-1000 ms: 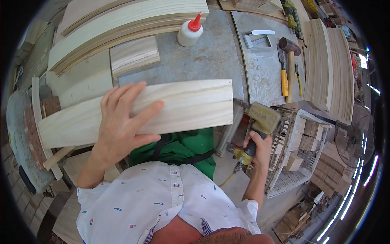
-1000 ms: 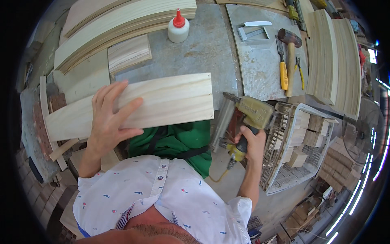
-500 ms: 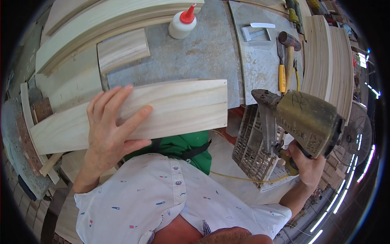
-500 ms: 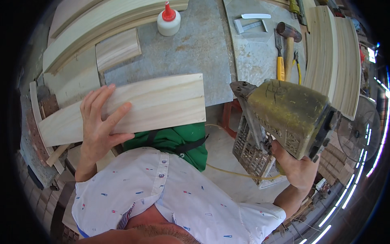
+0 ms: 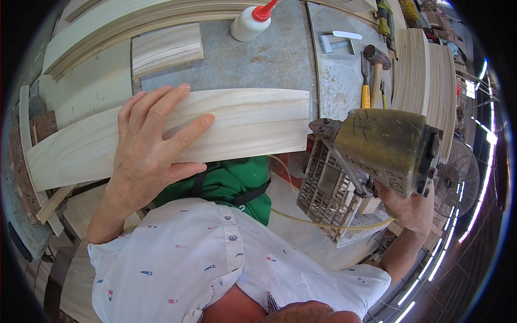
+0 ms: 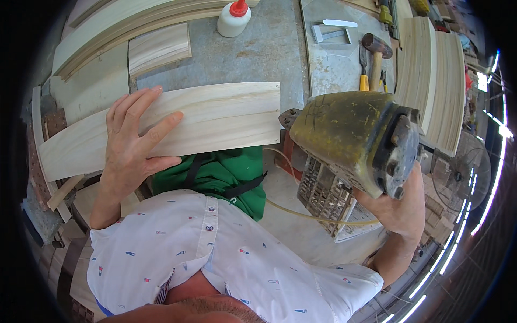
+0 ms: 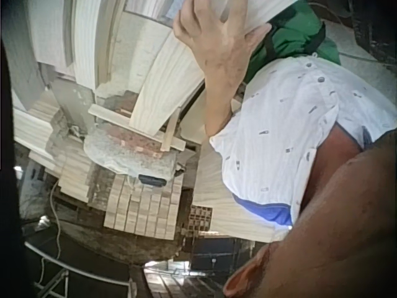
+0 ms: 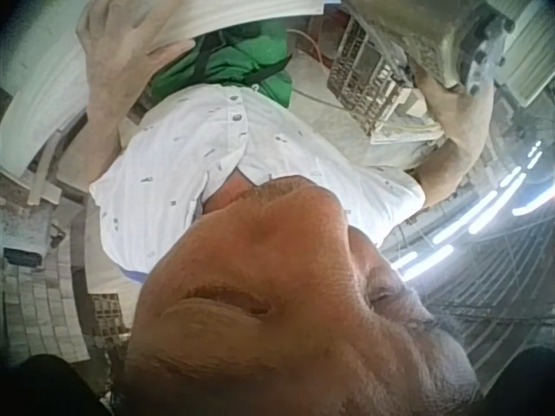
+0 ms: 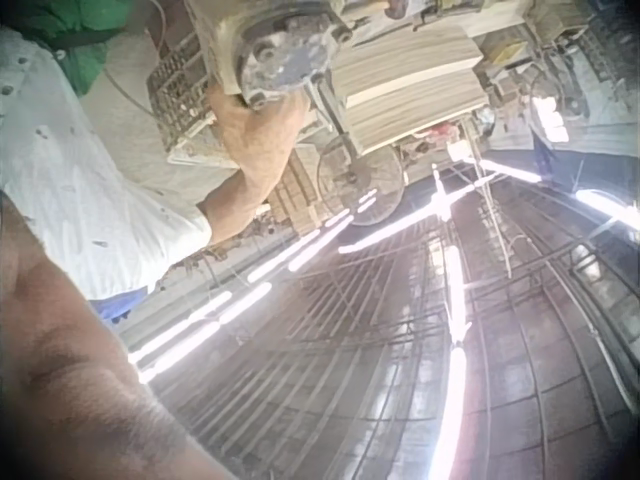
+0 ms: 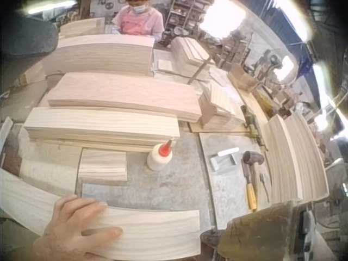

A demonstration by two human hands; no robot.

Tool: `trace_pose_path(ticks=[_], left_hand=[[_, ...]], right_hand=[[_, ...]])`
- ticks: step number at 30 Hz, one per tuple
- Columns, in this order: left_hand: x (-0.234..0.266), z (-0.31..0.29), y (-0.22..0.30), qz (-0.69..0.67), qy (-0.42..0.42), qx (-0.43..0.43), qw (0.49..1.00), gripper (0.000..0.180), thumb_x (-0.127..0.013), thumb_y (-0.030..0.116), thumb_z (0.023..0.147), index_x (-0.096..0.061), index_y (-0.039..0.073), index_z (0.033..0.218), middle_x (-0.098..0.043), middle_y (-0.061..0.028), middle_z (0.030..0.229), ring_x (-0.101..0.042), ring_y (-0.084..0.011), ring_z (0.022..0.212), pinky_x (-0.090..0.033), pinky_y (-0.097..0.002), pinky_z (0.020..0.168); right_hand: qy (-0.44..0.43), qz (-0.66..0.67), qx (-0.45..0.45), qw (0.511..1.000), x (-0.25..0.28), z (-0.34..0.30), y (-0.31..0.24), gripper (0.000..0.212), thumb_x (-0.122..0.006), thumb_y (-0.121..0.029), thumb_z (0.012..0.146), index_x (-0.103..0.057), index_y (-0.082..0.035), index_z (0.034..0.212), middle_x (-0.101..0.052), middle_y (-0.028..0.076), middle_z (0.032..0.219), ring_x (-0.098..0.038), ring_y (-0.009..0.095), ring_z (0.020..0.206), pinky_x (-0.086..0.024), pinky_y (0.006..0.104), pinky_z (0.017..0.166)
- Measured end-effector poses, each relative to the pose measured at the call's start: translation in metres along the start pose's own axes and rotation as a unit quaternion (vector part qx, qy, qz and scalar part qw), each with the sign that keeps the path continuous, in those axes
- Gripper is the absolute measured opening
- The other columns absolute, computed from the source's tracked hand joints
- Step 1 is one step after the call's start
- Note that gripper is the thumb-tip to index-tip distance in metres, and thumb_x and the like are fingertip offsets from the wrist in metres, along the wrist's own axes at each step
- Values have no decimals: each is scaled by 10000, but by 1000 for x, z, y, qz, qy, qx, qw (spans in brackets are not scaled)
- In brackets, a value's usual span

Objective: Assemble a wooden box using wood glue and a pneumatic nailer.

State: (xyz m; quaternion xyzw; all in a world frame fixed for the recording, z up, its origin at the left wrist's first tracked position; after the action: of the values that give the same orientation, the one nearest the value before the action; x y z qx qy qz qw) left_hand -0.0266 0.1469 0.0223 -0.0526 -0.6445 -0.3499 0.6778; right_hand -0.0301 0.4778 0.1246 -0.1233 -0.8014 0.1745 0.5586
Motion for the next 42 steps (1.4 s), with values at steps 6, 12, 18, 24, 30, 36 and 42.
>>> trace_pose_path(ticks=[6, 12, 18, 24, 30, 36, 42], left_hand=[[1, 1, 0, -9, 3, 0, 1000, 584, -675, 447, 644, -628, 147, 1142, -433, -151, 1338, -426, -325, 1193, -303, -484, 1006], [2, 0, -1, -4, 6, -1, 1000, 579, -662, 461, 654, -630, 146, 1139, -440, -151, 1329, -428, -328, 1191, -303, -483, 1007], [0, 0, 0, 4, 3, 1, 1000, 578, -641, 484, 667, -632, 144, 1134, -442, -154, 1328, -429, -328, 1190, -305, -485, 1004], [0, 1, -1, 3, 11, -7, 1000, 582, -631, 499, 672, -634, 143, 1133, -443, -154, 1327, -431, -326, 1188, -307, -483, 1000], [1, 2, -1, 3, 6, 0, 1000, 576, -656, 475, 661, -633, 152, 1138, -441, -152, 1333, -424, -328, 1192, -307, -477, 1002], [5, -3, 2, 2, 18, 0, 1000, 617, -672, 463, 648, -610, 149, 1176, -426, -159, 1349, -404, -340, 1215, -288, -476, 1028], [5, -18, 2, 24, 15, 18, 999, 700, -733, 356, 636, -531, 132, 1268, -368, -169, 1405, -331, -351, 1303, -255, -483, 1064]], right_hand=[[-21, 24, -32, 999, -5, 8, -2, 466, -772, -74, 561, -600, -16, 991, -604, 118, 977, -570, 256, 874, -451, 354, 773], [20, 17, -14, 1000, -1, 4, 8, 490, -784, -87, 551, -601, -26, 1002, -604, 111, 968, -551, 263, 866, -439, 360, 796], [-25, -51, 9, 998, -1, 8, -2, 564, -836, -131, 545, -603, -33, 1049, -595, 113, 1053, -548, 273, 938, -427, 378, 825], [-53, -90, 13, 994, 2, 8, -9, 591, -857, -163, 537, -615, -54, 1065, -591, 104, 1105, -540, 303, 980, -410, 387, 856], [-92, -98, 41, 990, 2, 16, -18, 575, -849, -172, 562, -610, -49, 1070, -612, 109, 1061, -561, 319, 932, -411, 387, 850], [100, 217, 11, 971, 14, 9, -15, 353, -764, -123, 663, -617, -13, 965, -635, 89, 914, -596, 151, 776, -457, 296, 662], [48, 44, -150, 987, -11, 49, 36, 252, -649, -199, 736, -563, 13, 842, -579, 58, 639, -548, 117, 563, -430, 267, 537]])
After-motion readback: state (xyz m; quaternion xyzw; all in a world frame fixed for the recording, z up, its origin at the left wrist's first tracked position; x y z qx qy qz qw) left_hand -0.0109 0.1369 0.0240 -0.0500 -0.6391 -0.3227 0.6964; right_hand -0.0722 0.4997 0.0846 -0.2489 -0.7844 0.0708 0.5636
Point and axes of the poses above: each hand's wrist, its own z-axis towards the middle knuckle, its own x-axis out of the back of the hand, y = z × x, the point moved 7 cm from there along z, towards the middle knuckle
